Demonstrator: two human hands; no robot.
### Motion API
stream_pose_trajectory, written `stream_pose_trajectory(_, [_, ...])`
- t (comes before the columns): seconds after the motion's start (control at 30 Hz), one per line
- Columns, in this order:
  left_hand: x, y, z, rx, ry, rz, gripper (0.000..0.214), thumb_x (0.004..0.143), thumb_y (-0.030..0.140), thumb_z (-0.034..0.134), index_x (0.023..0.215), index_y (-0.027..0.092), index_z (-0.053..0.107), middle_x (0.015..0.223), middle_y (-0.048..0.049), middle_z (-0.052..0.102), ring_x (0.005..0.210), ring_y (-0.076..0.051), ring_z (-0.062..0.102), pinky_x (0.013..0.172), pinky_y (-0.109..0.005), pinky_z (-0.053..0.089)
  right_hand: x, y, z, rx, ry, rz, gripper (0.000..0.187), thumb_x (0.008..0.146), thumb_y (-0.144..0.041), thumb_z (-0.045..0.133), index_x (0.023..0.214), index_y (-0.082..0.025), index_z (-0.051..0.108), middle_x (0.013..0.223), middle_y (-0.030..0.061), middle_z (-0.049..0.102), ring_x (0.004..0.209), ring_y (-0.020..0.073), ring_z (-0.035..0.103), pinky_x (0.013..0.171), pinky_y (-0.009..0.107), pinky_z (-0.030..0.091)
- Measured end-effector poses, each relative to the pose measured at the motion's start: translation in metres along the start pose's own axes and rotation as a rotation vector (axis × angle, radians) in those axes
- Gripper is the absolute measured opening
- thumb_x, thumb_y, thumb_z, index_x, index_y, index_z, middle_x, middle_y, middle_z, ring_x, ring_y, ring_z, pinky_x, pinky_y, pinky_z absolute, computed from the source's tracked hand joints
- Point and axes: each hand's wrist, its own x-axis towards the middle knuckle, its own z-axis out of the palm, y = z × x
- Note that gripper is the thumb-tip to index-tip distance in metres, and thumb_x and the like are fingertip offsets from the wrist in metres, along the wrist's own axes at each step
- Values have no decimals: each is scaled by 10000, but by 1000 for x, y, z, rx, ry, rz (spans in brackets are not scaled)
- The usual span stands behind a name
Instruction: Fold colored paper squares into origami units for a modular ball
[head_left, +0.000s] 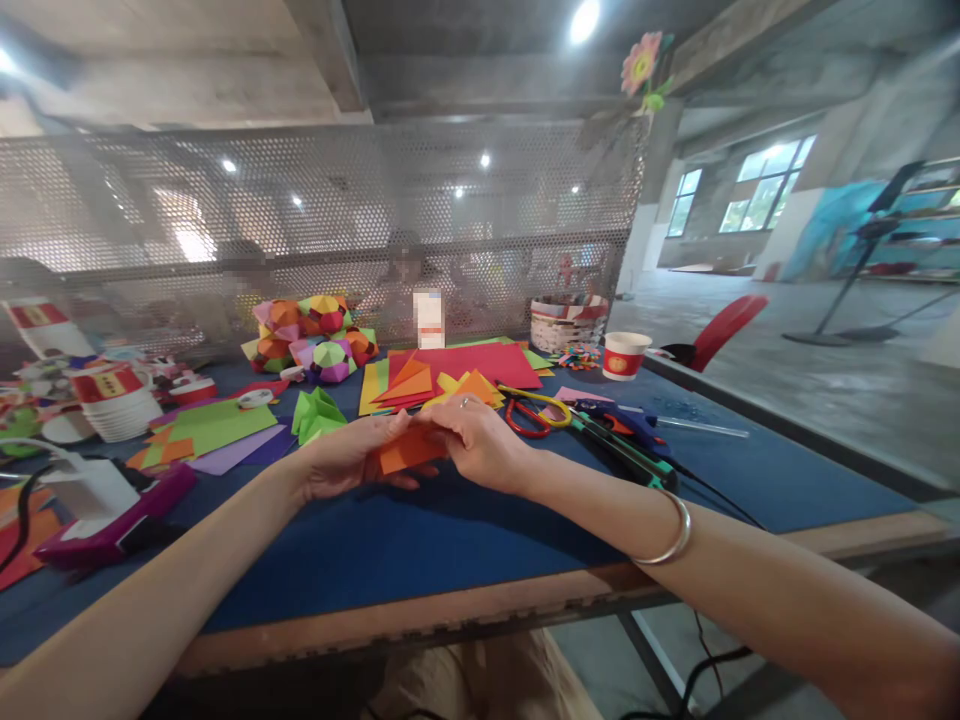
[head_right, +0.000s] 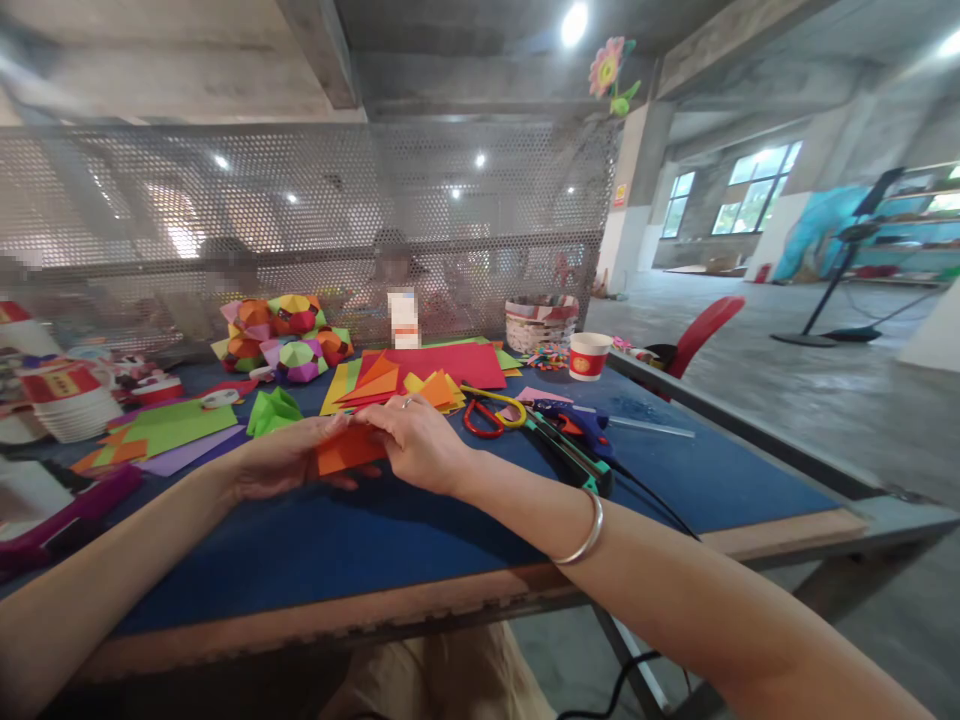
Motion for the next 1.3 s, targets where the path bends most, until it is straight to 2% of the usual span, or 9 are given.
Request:
stream_pose_trajectory(0.13, [-2,2,3,-14,-30,21,490,746,622,809,1019,217,774,1096,-114,776,924,-273,749,738,-343,589,-2,-4,-2,5,52,-46,305,941,-57,500,1173,-185,650,1031,87,742,979,225,649,920,362,464])
stream_pose_trajectory(0.27, [-2,3,4,5,-127,15,424,774,517,835,1068,219,764,1067,-91,779,908,-230,757,784,-319,584,-1,-5,-4,-16,64,-136,210,943,-54,509,1029,-187,645,1016,80,731,1004,215,623,912,345,462])
stream_pose_trajectory(0.4, [-2,2,1,28,-139,7,402,812,505,804,1083,214,745,1099,-108,781,906,-227,759,832,-337,578,1,-6,-7,-150,106,-215,180,997,-135,500,938,-203,655,1150,85,714,1119,230,573,988,390,424])
stream_pose_trajectory(0.53, [0,1,-1,9,-17,14,359,835,503,769,1022,197,756,1077,-127,791,904,-267,760,829,-376,592,1,-5,-10,-273,175,-214,205,1016,-176,495,940,-204,684,1164,84,699,1128,234,550,989,399,401])
stream_pose_trajectory(0.73, [7,2,-7,-138,325,112,207,933,374,674,1019,205,755,1115,-84,784,999,-223,740,818,-298,613,1,5,-11,-275,169,-145,200,991,-156,518,962,-199,711,1111,95,688,1105,252,528,953,416,397])
stream_pose_trajectory(0.9, [8,6,-2,-222,404,156,281,980,419,609,1061,183,737,1176,-95,770,1097,-223,717,829,-269,615,2,10,-10,-290,142,-139,218,977,-136,506,961,-207,712,1074,77,701,1067,250,522,929,410,382])
stream_pose_trajectory(1.07, [6,6,2,-205,383,183,166,847,274,772,971,166,759,1038,-67,800,915,-187,741,765,-238,603,2,10,-9,-324,128,-129,231,966,-113,500,977,-202,713,1065,79,705,1072,255,515,906,404,381])
stream_pose_trajectory(1.17, [4,4,1,-109,327,187,268,705,127,829,961,166,762,947,-23,803,844,-177,736,748,-239,581,1,6,-9,-321,117,-123,254,957,-99,509,1052,-208,717,1072,86,691,1087,256,510,933,405,387])
stream_pose_trajectory(1.3, [3,1,0,-50,292,220,316,645,140,832,949,182,756,890,4,798,842,-206,735,787,-311,585,-1,0,-9,-325,64,-178,302,929,-132,594,1182,-247,713,1178,92,657,1130,262,501,996,429,383])
